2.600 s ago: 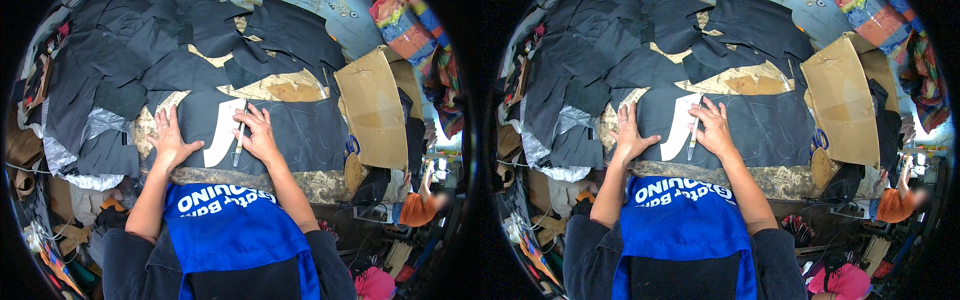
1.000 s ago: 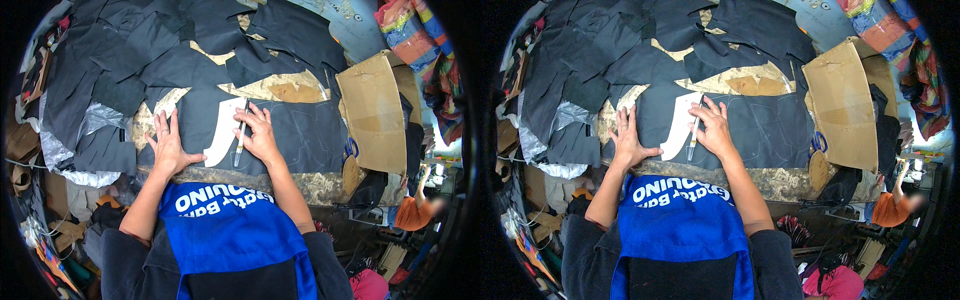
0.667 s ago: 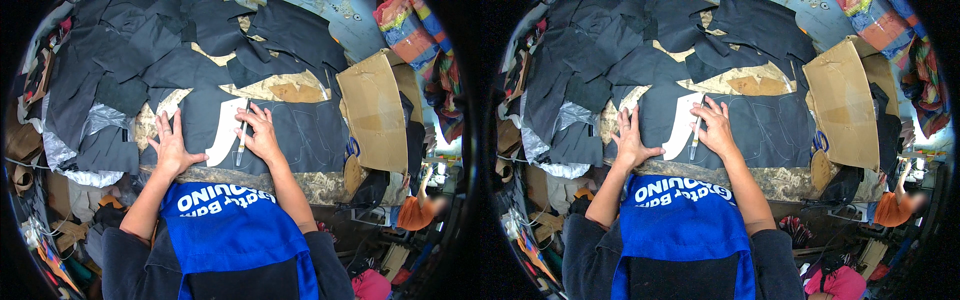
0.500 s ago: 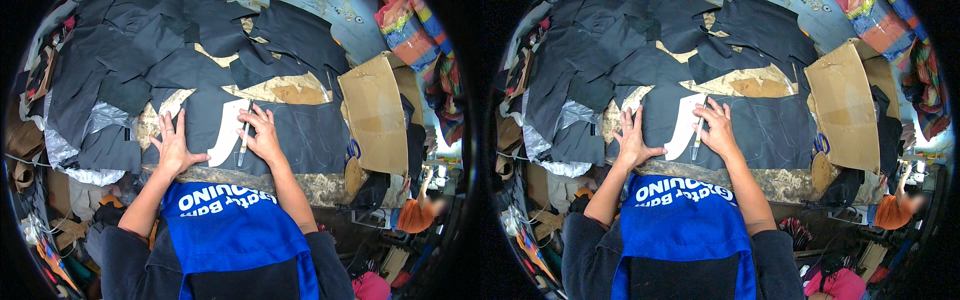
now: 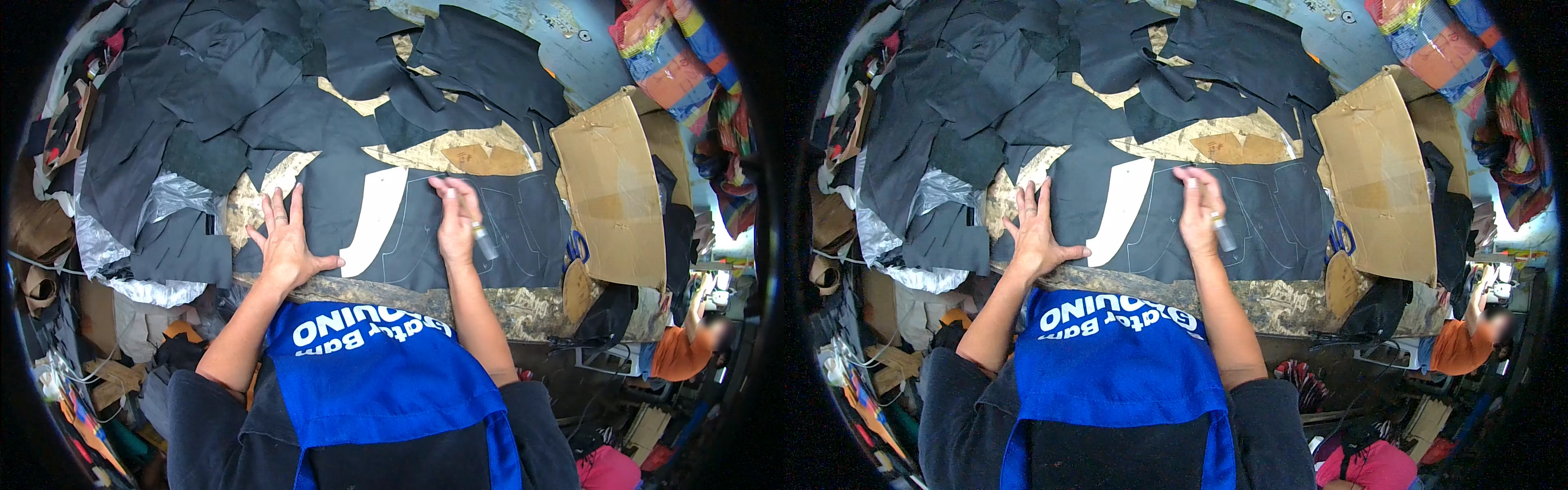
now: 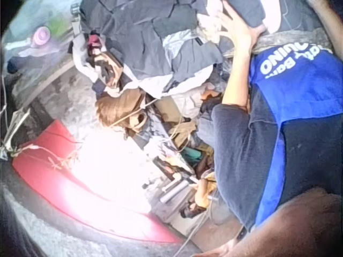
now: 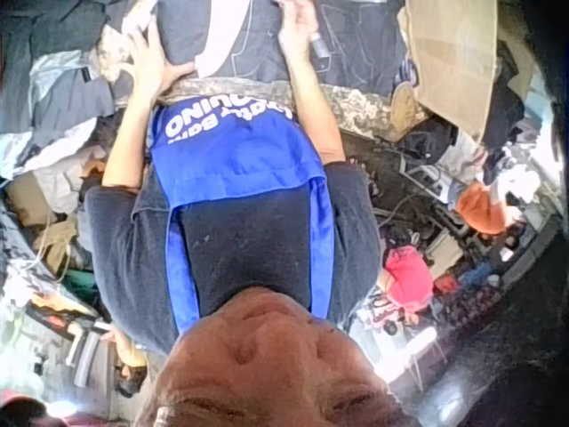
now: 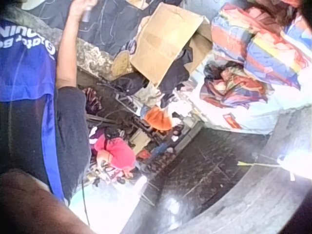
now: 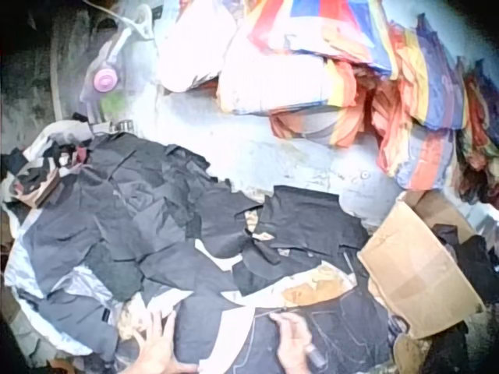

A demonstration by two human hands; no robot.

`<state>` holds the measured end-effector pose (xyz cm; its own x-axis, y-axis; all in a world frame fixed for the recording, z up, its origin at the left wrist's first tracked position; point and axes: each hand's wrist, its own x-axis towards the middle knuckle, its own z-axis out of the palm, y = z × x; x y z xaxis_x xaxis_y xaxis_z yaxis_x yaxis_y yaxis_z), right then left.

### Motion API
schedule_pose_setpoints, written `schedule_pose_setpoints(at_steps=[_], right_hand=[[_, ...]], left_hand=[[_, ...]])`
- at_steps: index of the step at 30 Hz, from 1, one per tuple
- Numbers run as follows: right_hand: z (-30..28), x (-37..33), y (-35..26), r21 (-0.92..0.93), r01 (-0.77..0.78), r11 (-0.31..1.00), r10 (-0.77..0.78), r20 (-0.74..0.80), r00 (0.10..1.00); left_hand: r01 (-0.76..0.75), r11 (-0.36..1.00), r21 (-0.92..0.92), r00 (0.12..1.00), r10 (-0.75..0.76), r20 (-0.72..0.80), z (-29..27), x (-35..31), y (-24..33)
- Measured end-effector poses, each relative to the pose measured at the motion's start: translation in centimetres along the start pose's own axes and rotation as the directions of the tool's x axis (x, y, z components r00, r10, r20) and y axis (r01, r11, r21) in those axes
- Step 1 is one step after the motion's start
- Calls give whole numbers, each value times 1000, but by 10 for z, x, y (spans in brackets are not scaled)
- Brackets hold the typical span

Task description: The person lays black fabric flat on a worktable, places cardboard pattern pieces on the fabric, and traces their outlines with a pen. The person then lifts the fabric to reposition it and continues tracing additional pattern pieces. The traced fabric remains on the table at the end of the clip.

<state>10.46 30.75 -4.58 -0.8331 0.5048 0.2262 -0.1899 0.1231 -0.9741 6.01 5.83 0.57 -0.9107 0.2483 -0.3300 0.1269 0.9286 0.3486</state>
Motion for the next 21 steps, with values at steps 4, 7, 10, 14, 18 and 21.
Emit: schedule_pose_setpoints(at_steps=[4, 7, 10, 14, 18, 21], right_hand=[[11, -5, -6, -455, 363, 813, -218, 341, 915], [15, -3, -8, -564, 386, 730, -143, 426, 894], [15, -2, -9, -557, 365, 746, -112, 436, 893], [15, -2, -9, -558, 372, 742, -120, 435, 892], [15, -2, -9, -563, 382, 733, -130, 436, 891], [15, -2, -8, -562, 390, 729, -140, 435, 890]], left_hand=[[-18, 1000, -3, 1000, 17, -23, 3, -1, -2], [-25, 1000, -5, 999, 24, -37, 5, -1, -4], [-27, 1000, -14, 999, 26, -43, 6, -1, -5], [-26, 999, -18, 999, 25, -39, 7, -1, -6], [-21, 999, -28, 999, 20, -43, 7, -1, -6], [-16, 999, -31, 999, 15, -42, 7, -1, -6]])
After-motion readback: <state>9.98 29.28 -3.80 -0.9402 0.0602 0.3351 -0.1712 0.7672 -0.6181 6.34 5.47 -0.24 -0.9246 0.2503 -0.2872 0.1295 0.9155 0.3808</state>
